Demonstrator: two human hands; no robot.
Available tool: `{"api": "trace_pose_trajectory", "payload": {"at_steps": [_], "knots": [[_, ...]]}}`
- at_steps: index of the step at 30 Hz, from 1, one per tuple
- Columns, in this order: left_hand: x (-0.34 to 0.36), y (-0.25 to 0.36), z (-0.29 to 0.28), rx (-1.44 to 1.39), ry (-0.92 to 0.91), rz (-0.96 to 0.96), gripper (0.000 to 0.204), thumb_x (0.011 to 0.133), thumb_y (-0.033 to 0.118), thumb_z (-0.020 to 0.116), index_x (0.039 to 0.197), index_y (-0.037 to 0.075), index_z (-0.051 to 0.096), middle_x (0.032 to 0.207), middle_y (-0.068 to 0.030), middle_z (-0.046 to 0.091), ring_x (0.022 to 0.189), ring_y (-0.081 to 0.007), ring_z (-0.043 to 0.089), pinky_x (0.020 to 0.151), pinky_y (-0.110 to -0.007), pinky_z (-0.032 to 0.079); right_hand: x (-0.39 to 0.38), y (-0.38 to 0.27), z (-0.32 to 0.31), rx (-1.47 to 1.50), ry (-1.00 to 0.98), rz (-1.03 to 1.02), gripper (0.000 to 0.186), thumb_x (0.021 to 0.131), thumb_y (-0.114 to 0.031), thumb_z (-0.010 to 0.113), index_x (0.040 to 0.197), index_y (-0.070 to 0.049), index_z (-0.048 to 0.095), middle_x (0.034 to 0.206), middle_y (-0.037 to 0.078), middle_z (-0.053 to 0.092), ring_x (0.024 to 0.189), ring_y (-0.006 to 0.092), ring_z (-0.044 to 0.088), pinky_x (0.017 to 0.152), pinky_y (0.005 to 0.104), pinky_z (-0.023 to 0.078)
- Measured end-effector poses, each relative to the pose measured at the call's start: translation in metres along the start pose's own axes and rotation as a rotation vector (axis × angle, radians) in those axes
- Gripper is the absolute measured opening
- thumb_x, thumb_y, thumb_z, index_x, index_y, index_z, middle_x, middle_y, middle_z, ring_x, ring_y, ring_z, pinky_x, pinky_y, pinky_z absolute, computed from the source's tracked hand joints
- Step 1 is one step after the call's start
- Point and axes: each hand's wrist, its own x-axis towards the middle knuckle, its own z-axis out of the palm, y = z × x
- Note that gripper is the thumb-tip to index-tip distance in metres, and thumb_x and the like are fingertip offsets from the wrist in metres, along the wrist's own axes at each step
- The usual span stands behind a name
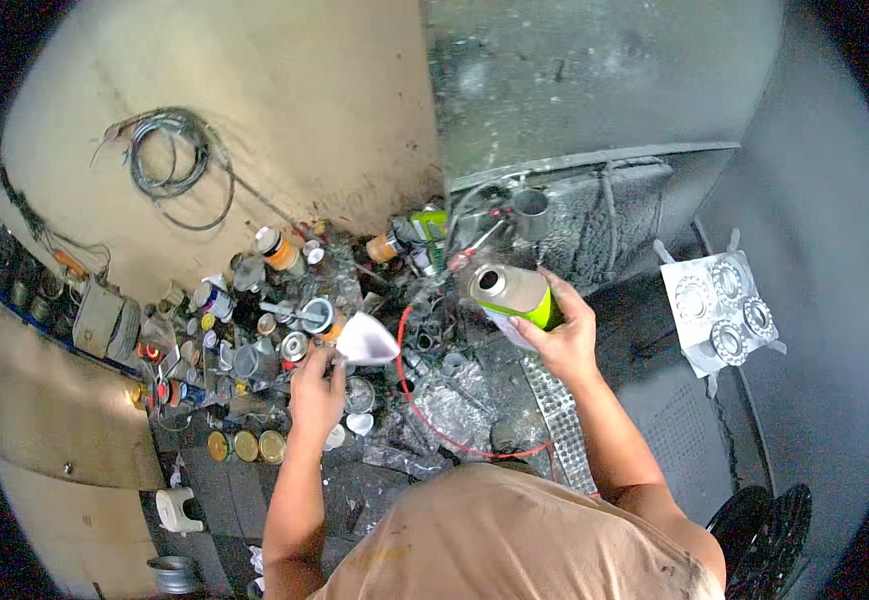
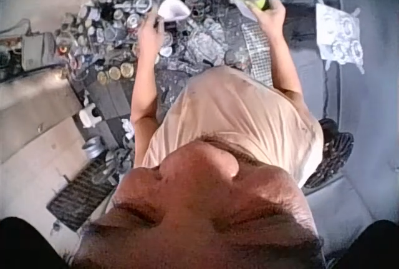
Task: Cleaning and spray painting a car rim in a service bay.
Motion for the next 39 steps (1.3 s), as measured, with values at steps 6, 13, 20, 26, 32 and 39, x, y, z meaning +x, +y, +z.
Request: {"api": "trace_pose_trajectory", "payload": {"at_steps": [6,13,20,26,32,39], "knots": [[0.138,0.136,0.079,-0.095,0.086,0.338,0.016,0.086,0.007,0.064,0.101,0.003,0.061,0.098,-0.0200,0.066,0.091,-0.0416,0.064,0.078,-0.046,0.051,0.066,-0.018,-0.097,-0.302,0.010,-0.238,0.066,0.065,-0.012,0.088,0.123,0.005,0.061,0.122,0.020,0.065,0.112,0.0299,0.065,0.099,0.0376,0.049],[0.225,0.192,0.168,-0.164,0.168,0.357,0.013,0.086,0.007,0.064,0.098,0.005,0.062,0.094,-0.0186,0.067,0.090,-0.0403,0.065,0.078,-0.047,0.051,0.128,-0.007,-0.138,-0.384,-0.034,-0.278,0.066,0.067,-0.013,0.087,0.123,0.008,0.059,0.124,0.022,0.064,0.112,0.0332,0.065,0.098,0.0385,0.049],[0.229,0.179,0.206,-0.037,0.034,0.359,0.016,0.085,0.007,0.061,0.100,0.006,0.063,0.095,-0.0178,0.068,0.092,-0.0389,0.066,0.080,-0.049,0.053,0.151,0.007,-0.134,-0.490,-0.095,-0.363,0.068,0.068,-0.014,0.086,0.127,0.007,0.058,0.123,0.023,0.064,0.112,0.0339,0.065,0.097,0.0382,0.051],[0.228,0.176,0.200,-0.044,-0.017,0.409,0.018,0.086,0.006,0.062,0.104,0.006,0.063,0.102,-0.0161,0.067,0.098,-0.0374,0.064,0.084,-0.047,0.052,0.167,0.010,-0.127,-0.598,-0.108,-0.375,0.068,0.069,-0.015,0.086,0.130,0.001,0.059,0.122,0.022,0.065,0.108,0.0352,0.066,0.092,0.0392,0.054],[0.232,0.170,0.204,-0.040,-0.050,0.501,0.022,0.084,0.006,0.062,0.106,0.006,0.062,0.101,-0.0149,0.066,0.103,-0.0341,0.062,0.087,-0.046,0.051,0.182,0.014,-0.122,-0.730,-0.152,-0.432,0.070,0.069,-0.018,0.085,0.132,-0.001,0.058,0.120,0.022,0.065,0.106,0.0381,0.066,0.090,0.0413,0.054],[0.224,0.169,0.207,-0.115,-0.011,0.457,0.022,0.082,0.005,0.065,0.104,0.006,0.065,0.101,-0.0149,0.066,0.101,-0.0343,0.062,0.088,-0.046,0.051,0.193,0.017,-0.123,-0.847,-0.226,-0.518,0.072,0.068,-0.020,0.085,0.133,-0.003,0.058,0.122,0.021,0.064,0.104,0.0384,0.066,0.090,0.0426,0.054]]}}
